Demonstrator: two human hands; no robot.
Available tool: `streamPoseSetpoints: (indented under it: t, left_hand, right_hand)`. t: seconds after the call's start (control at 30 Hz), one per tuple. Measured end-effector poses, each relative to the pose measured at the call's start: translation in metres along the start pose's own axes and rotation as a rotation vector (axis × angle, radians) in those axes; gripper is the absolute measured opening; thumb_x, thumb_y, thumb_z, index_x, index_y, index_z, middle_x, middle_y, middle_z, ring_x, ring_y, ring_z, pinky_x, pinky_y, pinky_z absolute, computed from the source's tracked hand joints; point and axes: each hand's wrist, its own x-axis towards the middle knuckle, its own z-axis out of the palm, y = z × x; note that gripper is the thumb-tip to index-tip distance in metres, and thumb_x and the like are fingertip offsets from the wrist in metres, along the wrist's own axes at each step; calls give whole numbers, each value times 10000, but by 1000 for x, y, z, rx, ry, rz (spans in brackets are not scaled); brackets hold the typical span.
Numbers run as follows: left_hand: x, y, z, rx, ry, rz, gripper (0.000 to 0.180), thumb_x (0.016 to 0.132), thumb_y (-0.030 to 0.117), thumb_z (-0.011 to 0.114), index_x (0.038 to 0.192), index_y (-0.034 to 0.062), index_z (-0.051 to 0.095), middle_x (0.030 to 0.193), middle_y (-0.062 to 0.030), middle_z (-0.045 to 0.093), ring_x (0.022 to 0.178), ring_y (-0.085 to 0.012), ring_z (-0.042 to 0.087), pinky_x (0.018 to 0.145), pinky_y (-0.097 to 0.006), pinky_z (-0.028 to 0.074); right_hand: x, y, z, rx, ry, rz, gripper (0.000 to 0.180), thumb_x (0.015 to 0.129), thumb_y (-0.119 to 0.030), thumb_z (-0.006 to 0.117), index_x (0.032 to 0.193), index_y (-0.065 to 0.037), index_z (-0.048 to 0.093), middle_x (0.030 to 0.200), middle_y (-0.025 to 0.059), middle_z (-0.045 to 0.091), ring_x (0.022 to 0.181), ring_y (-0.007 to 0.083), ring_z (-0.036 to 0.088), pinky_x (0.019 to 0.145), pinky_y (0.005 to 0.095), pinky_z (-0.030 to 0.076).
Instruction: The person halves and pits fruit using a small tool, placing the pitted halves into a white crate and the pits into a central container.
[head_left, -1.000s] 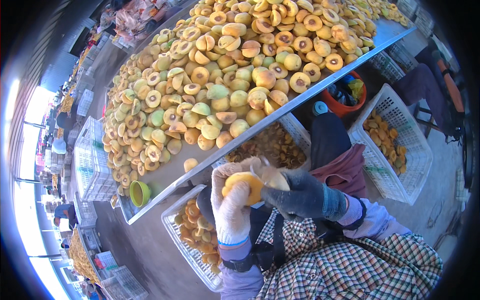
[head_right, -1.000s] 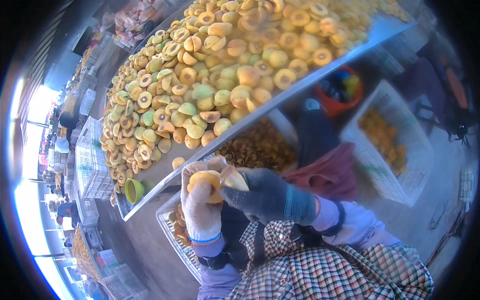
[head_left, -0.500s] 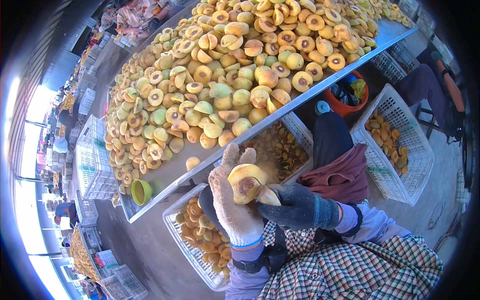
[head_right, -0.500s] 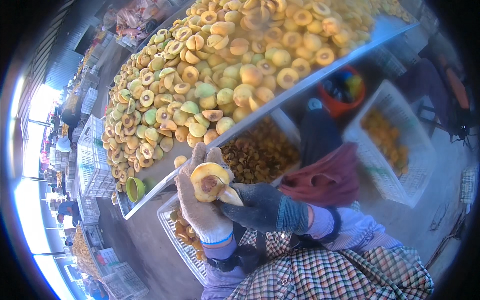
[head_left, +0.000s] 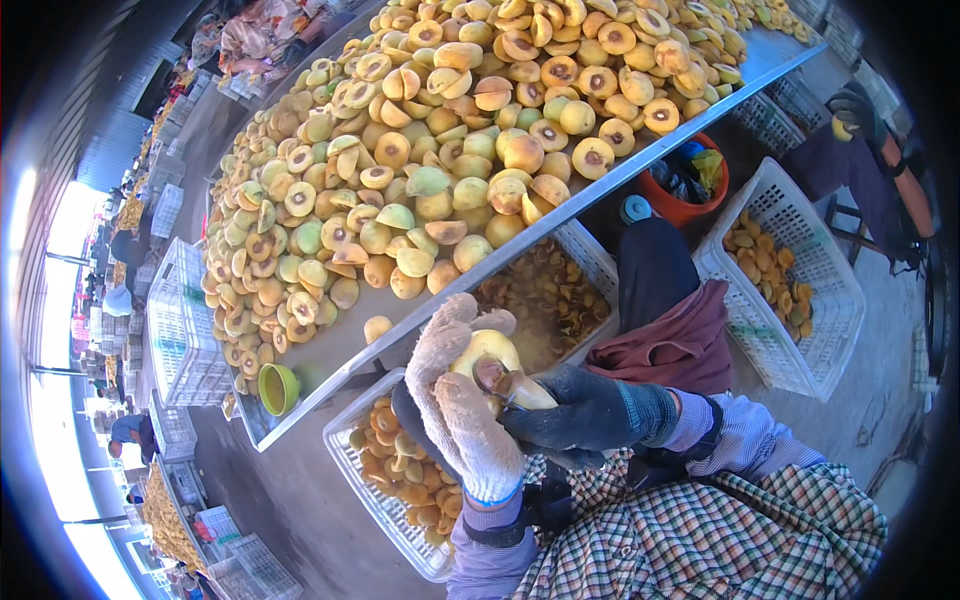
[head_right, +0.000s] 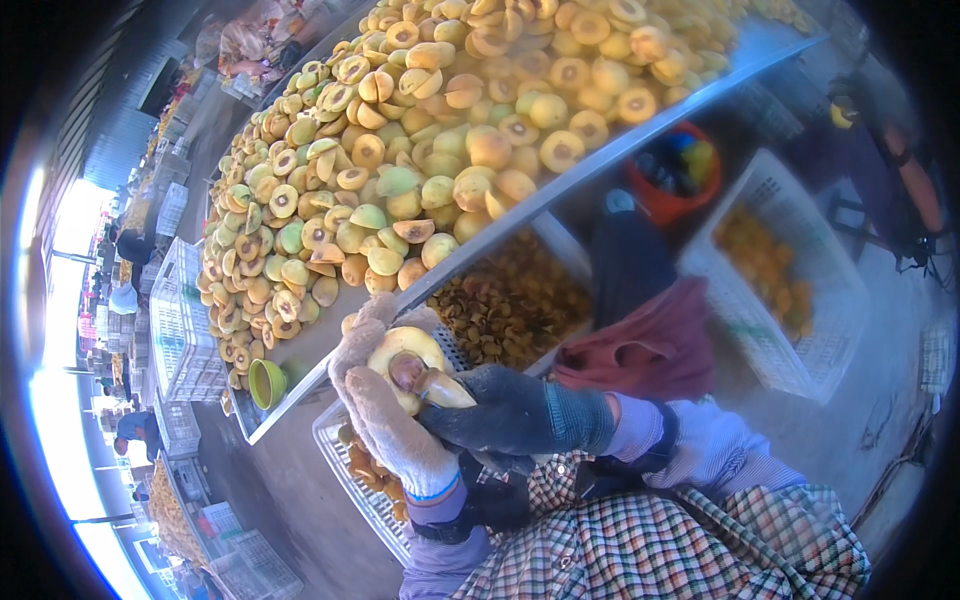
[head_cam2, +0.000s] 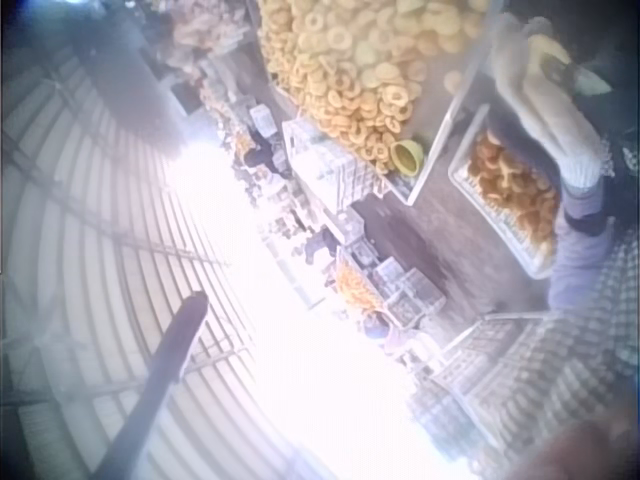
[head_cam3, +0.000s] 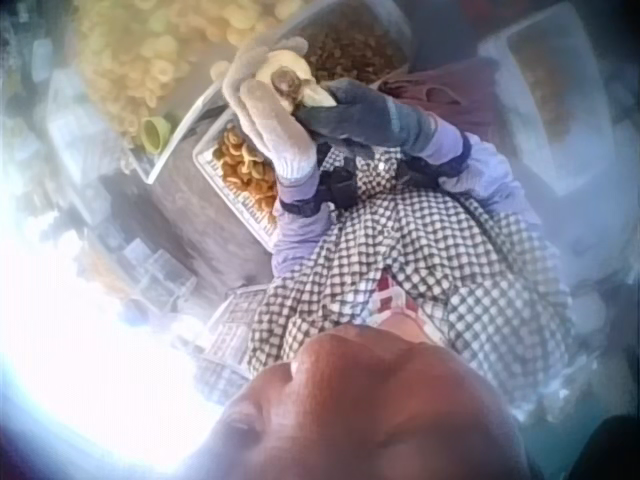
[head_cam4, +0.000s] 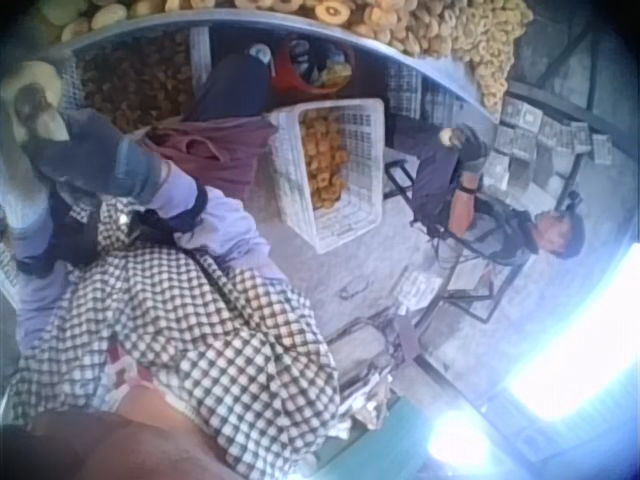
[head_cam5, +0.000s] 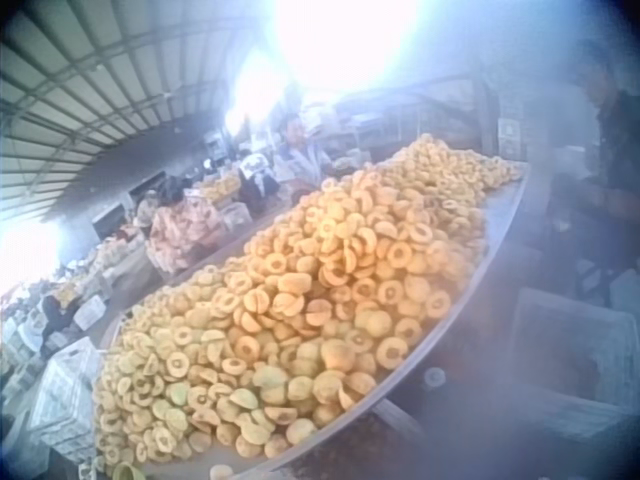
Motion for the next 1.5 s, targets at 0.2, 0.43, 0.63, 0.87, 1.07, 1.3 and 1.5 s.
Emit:
streamPoseSetpoints:
  t: [0.2,0.43,0.63,0.87,1.07,1.3,1.5]
  left_hand:
    - [17,12,-13,33,-236,-196,469,956,444,462,1043,-8,550,1114,-226,571,867,-287,624,783,-387,514]
    - [34,12,-13,219,-489,50,540,911,523,513,893,-8,612,1026,-225,613,778,-270,656,664,-363,542]
    - [45,7,-15,201,-619,246,494,918,486,520,915,1,616,966,-214,628,756,-266,651,681,-371,538]
    - [23,5,5,-204,-144,-296,470,963,480,414,846,40,532,842,-203,598,639,-310,606,562,-382,513]
    - [25,13,9,-595,208,-732,376,955,425,482,909,59,550,863,-132,617,651,-257,609,513,-339,530]
    - [18,2,-82,-258,288,-612,346,968,414,468,959,86,578,905,-86,631,726,-193,617,539,-268,502]
    - [12,-34,-212,1573,96,31,146,793,220,653,889,110,668,961,-111,655,911,-318,607,867,-409,450]
  right_hand:
    - [-5,2,-1,195,-132,23,402,946,-415,524,833,-31,560,538,20,528,363,71,472,324,203,353]
    - [-3,24,-6,517,-301,-19,350,965,-348,493,809,-39,544,514,0,478,346,54,407,326,192,314]
    - [-19,-9,10,890,-97,428,332,976,-323,472,804,-47,540,499,-19,444,371,47,378,357,186,271]
    - [-13,8,4,915,-264,283,329,983,-298,461,774,-51,527,485,-26,413,367,57,355,347,206,259]
    - [-4,10,1,978,-133,388,289,972,-287,491,840,-35,544,581,-6,454,458,58,418,413,197,311]
    - [-1,1,-11,585,-227,-27,234,900,-268,584,969,-54,520,626,16,464,436,85,411,422,228,321]
    - [20,4,-29,283,27,113,288,907,-273,586,815,-2,548,533,15,473,356,76,401,354,217,312]
